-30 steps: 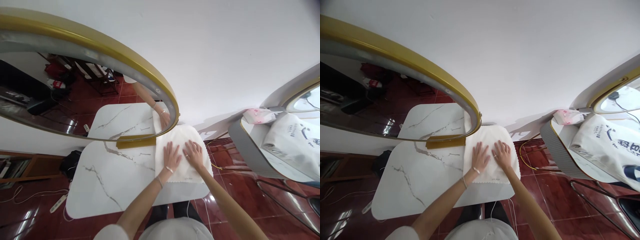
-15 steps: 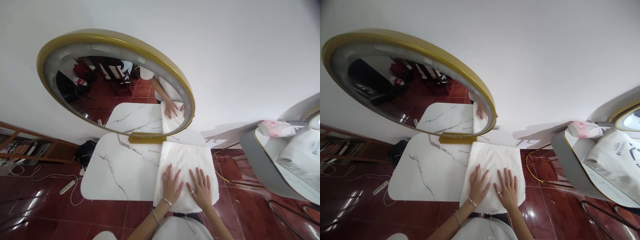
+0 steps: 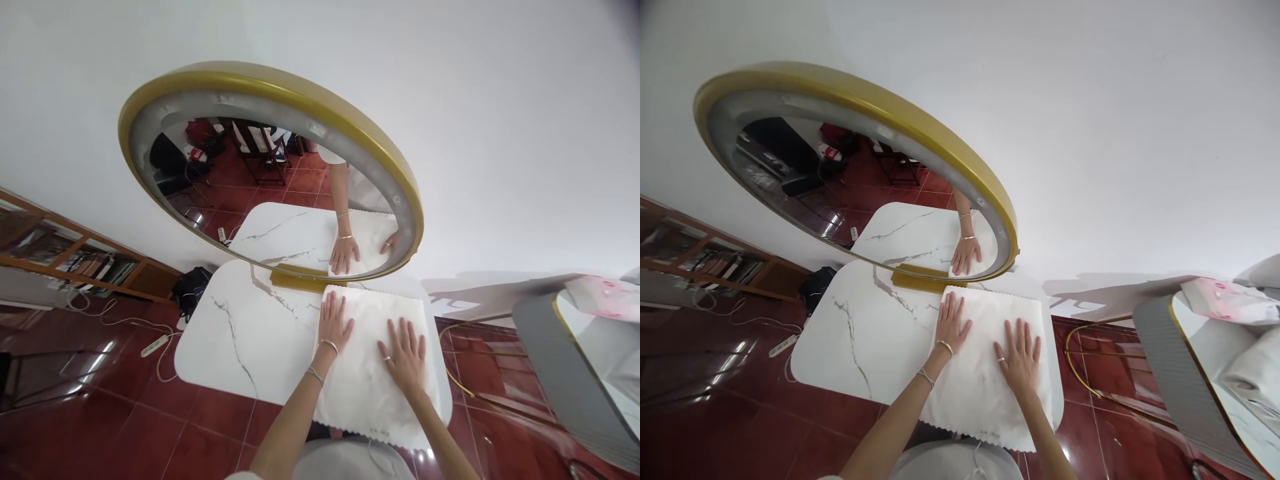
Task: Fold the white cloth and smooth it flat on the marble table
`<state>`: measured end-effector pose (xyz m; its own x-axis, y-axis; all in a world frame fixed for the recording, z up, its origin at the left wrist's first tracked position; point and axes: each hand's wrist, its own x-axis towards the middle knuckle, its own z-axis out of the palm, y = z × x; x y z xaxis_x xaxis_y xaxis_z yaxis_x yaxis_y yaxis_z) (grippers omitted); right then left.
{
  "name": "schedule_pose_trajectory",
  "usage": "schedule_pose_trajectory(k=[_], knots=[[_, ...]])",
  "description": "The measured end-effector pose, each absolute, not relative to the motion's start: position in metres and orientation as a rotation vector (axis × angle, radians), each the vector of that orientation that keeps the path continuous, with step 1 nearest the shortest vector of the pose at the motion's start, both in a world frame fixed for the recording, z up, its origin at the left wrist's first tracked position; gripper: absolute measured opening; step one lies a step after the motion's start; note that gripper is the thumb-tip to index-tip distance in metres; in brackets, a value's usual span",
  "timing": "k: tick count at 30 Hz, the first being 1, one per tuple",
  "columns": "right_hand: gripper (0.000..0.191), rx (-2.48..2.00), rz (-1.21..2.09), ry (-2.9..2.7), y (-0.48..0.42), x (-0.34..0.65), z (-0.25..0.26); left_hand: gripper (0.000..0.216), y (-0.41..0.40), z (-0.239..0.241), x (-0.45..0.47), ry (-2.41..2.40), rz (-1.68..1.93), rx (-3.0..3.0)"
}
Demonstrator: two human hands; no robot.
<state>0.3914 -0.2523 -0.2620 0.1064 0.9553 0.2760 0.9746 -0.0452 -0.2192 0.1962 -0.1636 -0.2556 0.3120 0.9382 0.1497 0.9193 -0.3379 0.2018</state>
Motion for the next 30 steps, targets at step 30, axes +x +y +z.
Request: schedule_pose_trajectory(k=[30], knots=[[0.068,-1.7,0.19,-2.344,-0.266,0.139,-0.241,0.06,-0.11,-0.246,-0.001,1.751,0.384,2.461]])
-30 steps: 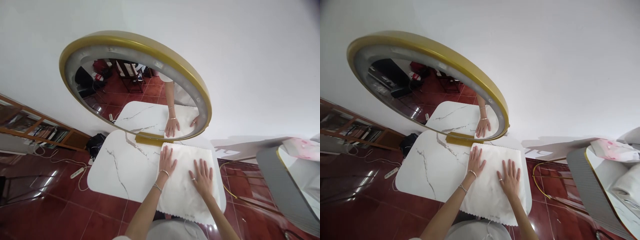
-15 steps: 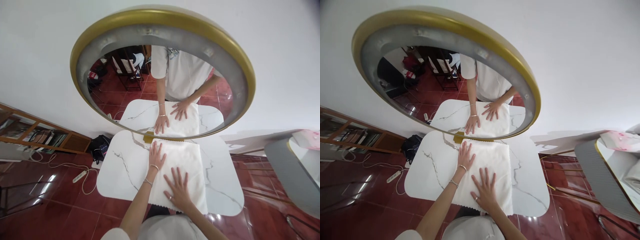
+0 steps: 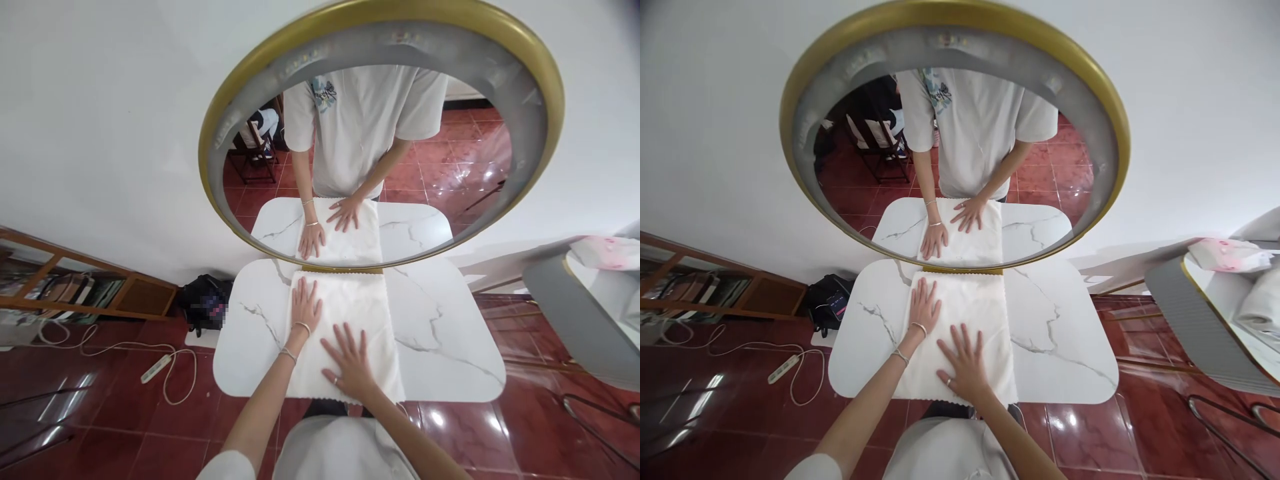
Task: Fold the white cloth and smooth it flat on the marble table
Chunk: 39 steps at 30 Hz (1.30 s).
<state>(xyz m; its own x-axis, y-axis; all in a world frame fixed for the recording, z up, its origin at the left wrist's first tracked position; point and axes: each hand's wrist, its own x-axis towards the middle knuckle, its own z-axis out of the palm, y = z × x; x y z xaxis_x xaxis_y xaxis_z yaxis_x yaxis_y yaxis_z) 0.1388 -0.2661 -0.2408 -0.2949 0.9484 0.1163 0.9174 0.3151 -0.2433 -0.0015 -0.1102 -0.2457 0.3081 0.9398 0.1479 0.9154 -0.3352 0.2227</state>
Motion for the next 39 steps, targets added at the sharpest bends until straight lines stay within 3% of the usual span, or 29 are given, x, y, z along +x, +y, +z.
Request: schedule_pose_trajectory(k=[8,12,16,30,39], knots=[[0.064,-1.818,0.057,-2.177,-0.288,0.234,-0.25,0.056,-0.162,-0.244,0.087,1.594,0.445,2.42],[0.064,-1.985,-0.128,-1.87,-0.25,0.268,-0.261,0.063,-0.217,-0.249,0.077,1.564,0.416,2.43],[0.063,-2.069,-0.173,-1.919,-0.206,0.261,-0.264,0.066,-0.234,-0.249,0.049,1.57,0.401,2.481],[0.067,-1.829,-0.112,-1.972,-0.148,0.113,-0.265,0.057,-0.182,-0.238,-0.075,1.853,0.423,2.376],[0.063,-1.823,-0.063,-1.966,-0.118,0.054,-0.259,0.06,-0.073,-0.237,-0.1,1.997,0.346,2.207]])
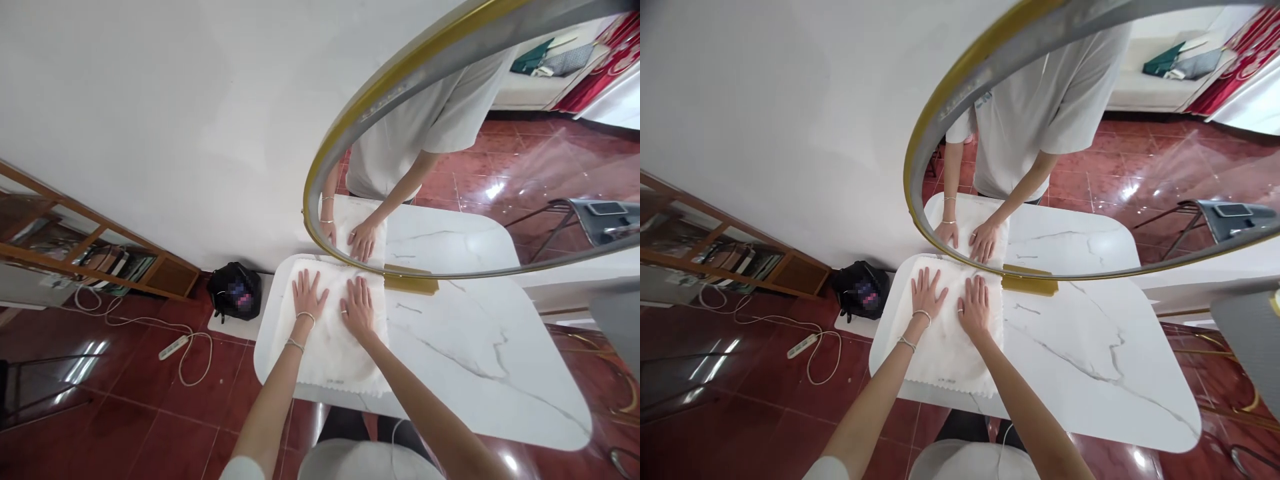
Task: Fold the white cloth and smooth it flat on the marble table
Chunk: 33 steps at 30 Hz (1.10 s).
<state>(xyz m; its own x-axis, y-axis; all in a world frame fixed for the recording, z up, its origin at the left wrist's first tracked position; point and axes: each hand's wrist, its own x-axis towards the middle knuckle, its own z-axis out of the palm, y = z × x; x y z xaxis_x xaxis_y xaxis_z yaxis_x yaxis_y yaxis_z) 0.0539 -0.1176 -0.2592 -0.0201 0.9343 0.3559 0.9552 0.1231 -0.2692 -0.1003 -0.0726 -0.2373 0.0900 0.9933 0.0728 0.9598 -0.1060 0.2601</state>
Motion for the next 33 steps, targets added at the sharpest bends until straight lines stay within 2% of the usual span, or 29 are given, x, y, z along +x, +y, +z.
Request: schedule_pose_trajectory(k=[4,12,16,22,29,33], knots=[[0.055,-1.869,-0.07,-1.944,-0.092,0.038,-0.258,0.061,-0.052,-0.242,-0.107,2.007,0.362,2.235],[0.055,-1.906,0.058,-2.003,-0.023,0.025,-0.256,0.062,-0.007,-0.244,-0.121,2.048,0.387,2.195],[0.053,-1.817,0.073,-2.099,-0.02,0.015,-0.253,0.062,-0.004,-0.241,-0.139,2.092,0.348,2.157],[0.043,-1.501,0.173,-2.29,-0.085,-0.007,-0.251,0.06,-0.065,-0.235,-0.165,2.234,0.271,2.054],[0.066,-1.372,0.297,-2.48,-0.219,0.0,-0.236,0.055,-0.195,-0.238,-0.17,2.342,0.29,2.033],[0.067,-1.432,0.333,-2.459,-0.233,0.003,-0.237,0.054,-0.2,-0.239,-0.167,2.286,0.251,2.072]])
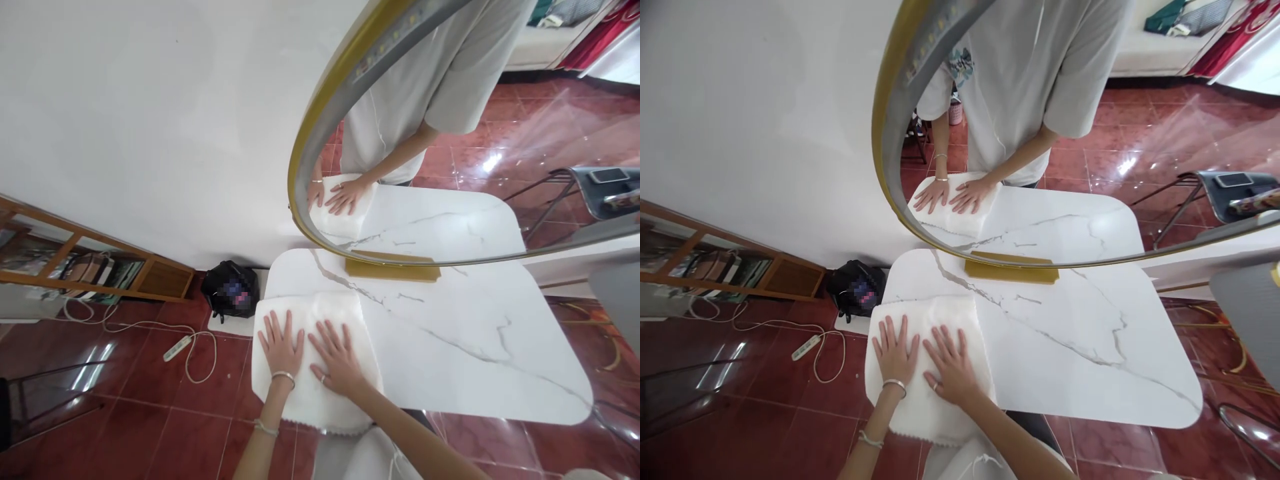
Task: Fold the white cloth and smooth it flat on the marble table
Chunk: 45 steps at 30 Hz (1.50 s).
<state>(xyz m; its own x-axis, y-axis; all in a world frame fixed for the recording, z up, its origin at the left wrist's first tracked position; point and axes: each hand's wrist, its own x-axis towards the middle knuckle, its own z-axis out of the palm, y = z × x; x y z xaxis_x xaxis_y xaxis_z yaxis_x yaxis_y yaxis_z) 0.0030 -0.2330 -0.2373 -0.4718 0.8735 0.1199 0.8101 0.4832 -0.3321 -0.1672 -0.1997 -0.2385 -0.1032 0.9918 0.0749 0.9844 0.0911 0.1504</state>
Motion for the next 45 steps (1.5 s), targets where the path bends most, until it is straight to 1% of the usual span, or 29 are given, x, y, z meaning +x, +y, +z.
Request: schedule_pose_trajectory(k=[2,8,11,13,15,18,21,24,27,29,34,37,40,42,45], knots=[[0.067,-1.482,0.32,-2.422,-0.212,0.003,-0.241,0.055,-0.173,-0.237,-0.163,2.249,0.243,2.091],[0.061,-1.678,0.264,-2.265,-0.115,0.015,-0.245,0.059,-0.052,-0.233,-0.138,2.059,0.247,2.202],[0.059,-1.758,0.276,-2.191,-0.088,0.017,-0.243,0.058,-0.021,-0.234,-0.134,1.991,0.256,2.23],[0.058,-1.759,0.276,-2.181,-0.086,0.012,-0.243,0.057,-0.027,-0.234,-0.142,1.998,0.254,2.226],[0.057,-1.688,0.277,-2.224,-0.096,0.002,-0.243,0.055,-0.053,-0.233,-0.157,2.075,0.246,2.174],[0.057,-1.456,0.319,-2.36,-0.126,-0.013,-0.241,0.054,-0.121,-0.233,-0.183,2.298,0.258,1.988],[0.058,-1.225,0.396,-2.481,-0.161,-0.018,-0.237,0.054,-0.196,-0.237,-0.197,2.481,0.366,1.851],[0.06,-1.143,0.446,-2.534,-0.191,-0.007,-0.234,0.056,-0.25,-0.245,-0.188,2.498,0.532,1.82],[0.06,-1.184,0.43,-2.531,-0.211,0.019,-0.234,0.057,-0.272,-0.251,-0.159,2.519,0.569,1.839],[0.059,-1.266,0.387,-2.515,-0.22,0.042,-0.236,0.056,-0.273,-0.252,-0.135,2.453,0.539,1.893],[0.059,-1.526,0.235,-2.412,-0.241,0.117,-0.241,0.049,-0.247,-0.241,-0.076,2.085,0.516,2.017],[0.058,-1.602,0.196,-2.352,-0.254,0.166,-0.242,0.049,-0.213,-0.227,-0.045,2.067,0.544,1.899],[0.055,-1.62,0.238,-2.312,-0.266,0.205,-0.243,0.052,-0.171,-0.21,-0.021,2.034,0.519,1.648],[0.052,-1.612,0.286,-2.258,-0.271,0.22,-0.243,0.043,-0.148,-0.196,-0.011,1.9,0.441,1.566],[0.05,-1.594,0.321,-2.104,-0.266,0.226,-0.235,0.019,-0.133,-0.169,0.0,1.734,0.384,1.616]])
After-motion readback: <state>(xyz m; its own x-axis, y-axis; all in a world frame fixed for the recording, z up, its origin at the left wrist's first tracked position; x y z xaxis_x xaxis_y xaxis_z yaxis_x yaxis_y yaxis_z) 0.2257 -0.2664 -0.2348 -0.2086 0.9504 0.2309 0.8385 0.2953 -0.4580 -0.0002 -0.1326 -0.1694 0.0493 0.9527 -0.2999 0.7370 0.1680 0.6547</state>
